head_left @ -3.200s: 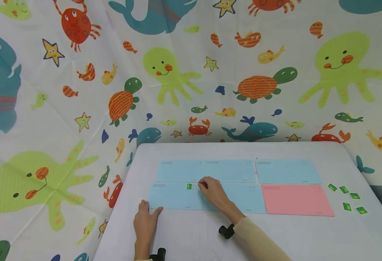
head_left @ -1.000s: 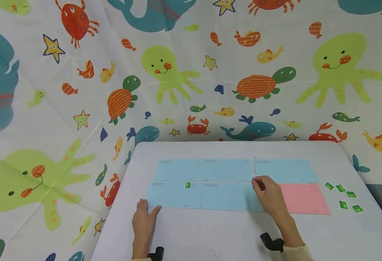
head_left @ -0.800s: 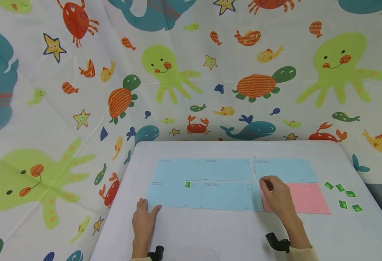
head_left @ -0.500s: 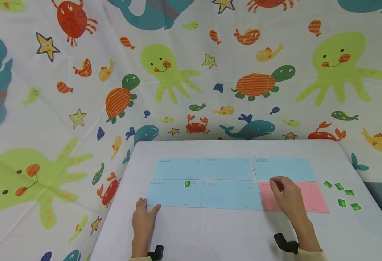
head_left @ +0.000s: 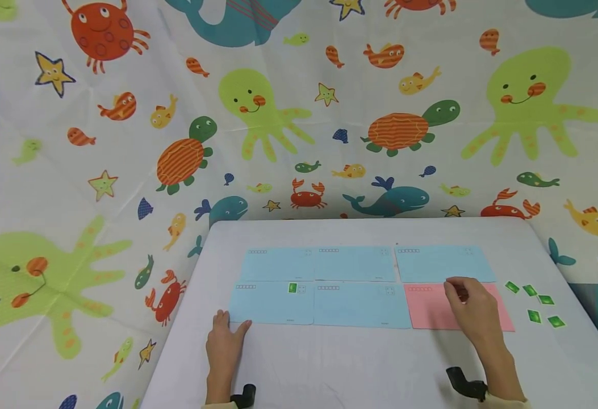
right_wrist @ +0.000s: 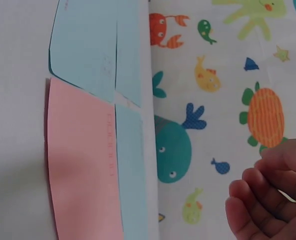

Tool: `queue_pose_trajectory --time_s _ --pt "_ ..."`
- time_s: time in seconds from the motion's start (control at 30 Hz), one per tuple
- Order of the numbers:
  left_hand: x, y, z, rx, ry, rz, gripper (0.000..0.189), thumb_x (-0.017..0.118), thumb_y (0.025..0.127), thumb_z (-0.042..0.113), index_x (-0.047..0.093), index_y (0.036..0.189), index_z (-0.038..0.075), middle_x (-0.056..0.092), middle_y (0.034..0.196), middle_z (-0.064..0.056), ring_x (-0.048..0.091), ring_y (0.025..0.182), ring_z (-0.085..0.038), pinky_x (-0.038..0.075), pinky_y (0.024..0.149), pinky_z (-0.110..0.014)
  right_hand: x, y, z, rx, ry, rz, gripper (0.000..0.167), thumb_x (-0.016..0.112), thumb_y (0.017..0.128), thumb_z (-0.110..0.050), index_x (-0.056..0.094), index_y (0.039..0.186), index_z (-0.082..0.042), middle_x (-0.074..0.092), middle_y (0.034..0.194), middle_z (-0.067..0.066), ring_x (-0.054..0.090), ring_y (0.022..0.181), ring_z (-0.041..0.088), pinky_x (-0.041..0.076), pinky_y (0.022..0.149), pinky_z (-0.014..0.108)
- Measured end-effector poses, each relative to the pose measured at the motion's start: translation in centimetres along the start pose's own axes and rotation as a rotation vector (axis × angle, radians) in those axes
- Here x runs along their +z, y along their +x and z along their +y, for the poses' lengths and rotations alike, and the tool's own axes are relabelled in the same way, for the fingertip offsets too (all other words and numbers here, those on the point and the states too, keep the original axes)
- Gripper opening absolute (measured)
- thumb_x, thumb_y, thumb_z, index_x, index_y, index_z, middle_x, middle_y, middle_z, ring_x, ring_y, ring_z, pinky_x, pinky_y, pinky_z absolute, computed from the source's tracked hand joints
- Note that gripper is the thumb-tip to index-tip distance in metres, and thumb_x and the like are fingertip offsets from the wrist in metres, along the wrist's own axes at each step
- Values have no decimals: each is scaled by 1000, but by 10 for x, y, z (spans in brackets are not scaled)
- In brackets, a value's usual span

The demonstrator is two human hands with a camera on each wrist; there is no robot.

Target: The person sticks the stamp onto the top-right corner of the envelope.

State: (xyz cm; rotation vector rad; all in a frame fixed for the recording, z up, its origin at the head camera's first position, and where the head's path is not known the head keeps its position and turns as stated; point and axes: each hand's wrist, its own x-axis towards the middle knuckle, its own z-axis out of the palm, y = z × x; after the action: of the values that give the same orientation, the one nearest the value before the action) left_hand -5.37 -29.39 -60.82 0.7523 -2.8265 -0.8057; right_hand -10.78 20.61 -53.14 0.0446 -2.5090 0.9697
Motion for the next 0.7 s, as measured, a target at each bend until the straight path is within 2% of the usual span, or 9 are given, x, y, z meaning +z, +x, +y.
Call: queue_pose_trajectory --time_s 0.23,0.3,0.47,0.7 --pt "0 0 2 -16 -10 -13 75 76 88 26 44 141 -17 32 152 -37 30 144 -53 29 116 -63 -8 -2 6 20 -29 14 16 66 92 -6 70 103 5 70 90 18 41 79 -16 35 66 -2" --pt "-1 -1 4 -24 -11 -15 76 76 88 26 43 141 -18 31 153 -38 29 144 -54 29 116 -63 -11 -2 7 29 -46 10 17 66 92 -7 70 104 5 70 91 18 47 77 -8 34 66 -3" --pt "-2 -3 8 -29 -19 -24 77 74 90 23 39 142 -19 29 154 -39 27 145 -54 28 116 -63 -16 -3 7 49 -65 0 19 65 93 -8 69 106 6 68 94 21 60 81 27 32 65 -3" --pt "1 -9 20 -13 -26 -43 78 69 94 22 29 148 -16 20 160 -36 19 147 -56 22 116 -67 -20 -4 11 61 -65 -12 21 67 93 -9 68 108 6 68 96 22 61 83 31 31 64 -3"
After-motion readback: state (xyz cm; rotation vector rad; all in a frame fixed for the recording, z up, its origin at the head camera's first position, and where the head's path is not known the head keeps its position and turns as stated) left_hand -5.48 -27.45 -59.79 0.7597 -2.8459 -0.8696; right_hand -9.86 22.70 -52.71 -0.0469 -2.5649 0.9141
